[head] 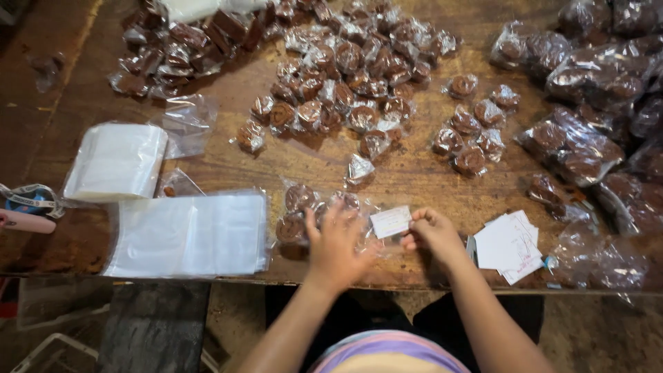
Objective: Packing small individually wrapped cakes into larger plastic bags, adding a paper label, and sealing the bags using a manual bag neck sealer.
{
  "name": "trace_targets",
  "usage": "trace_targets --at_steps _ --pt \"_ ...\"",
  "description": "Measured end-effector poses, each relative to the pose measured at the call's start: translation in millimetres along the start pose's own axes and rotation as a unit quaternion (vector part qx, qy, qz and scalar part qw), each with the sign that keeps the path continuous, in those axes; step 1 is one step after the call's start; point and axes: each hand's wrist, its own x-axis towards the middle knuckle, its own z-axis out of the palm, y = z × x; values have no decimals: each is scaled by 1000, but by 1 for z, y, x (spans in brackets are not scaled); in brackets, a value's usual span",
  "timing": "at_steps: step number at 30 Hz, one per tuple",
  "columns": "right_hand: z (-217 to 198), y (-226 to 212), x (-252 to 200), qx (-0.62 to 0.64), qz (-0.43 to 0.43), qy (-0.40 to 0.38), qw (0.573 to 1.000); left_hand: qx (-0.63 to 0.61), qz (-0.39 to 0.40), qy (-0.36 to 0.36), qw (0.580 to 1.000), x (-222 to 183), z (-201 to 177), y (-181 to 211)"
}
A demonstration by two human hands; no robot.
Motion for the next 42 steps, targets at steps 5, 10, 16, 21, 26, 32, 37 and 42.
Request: trace_targets --at_steps 5,10,16,21,26,32,37,42 --pt "-7 13 5 40 62 -21 997 16 -3 31 999 7 27 42" --pt "-1 8 -8 103 72 -52 991 46 39 62 996 5 63 51" --pt "17 14 -7 90 52 -45 994 -23 70 83 994 13 45 73" --pt "30 -13 -21 144 54 -113 982 -173 8 -158 972 31 -50 64" --pt "56 -20 -17 91 21 -102 990 -66 -109 -333 934 35 -70 46" --pt "48 -40 -25 -180 -184 -86 963 62 -30 -315 947 19 -31 36" --pt "20 -62 -62 -691 -202 -108 685 149 -56 -343 926 27 -19 55" --pt "6 -33 -53 -634 -328 -6 701 212 -86 -320 919 22 22 56"
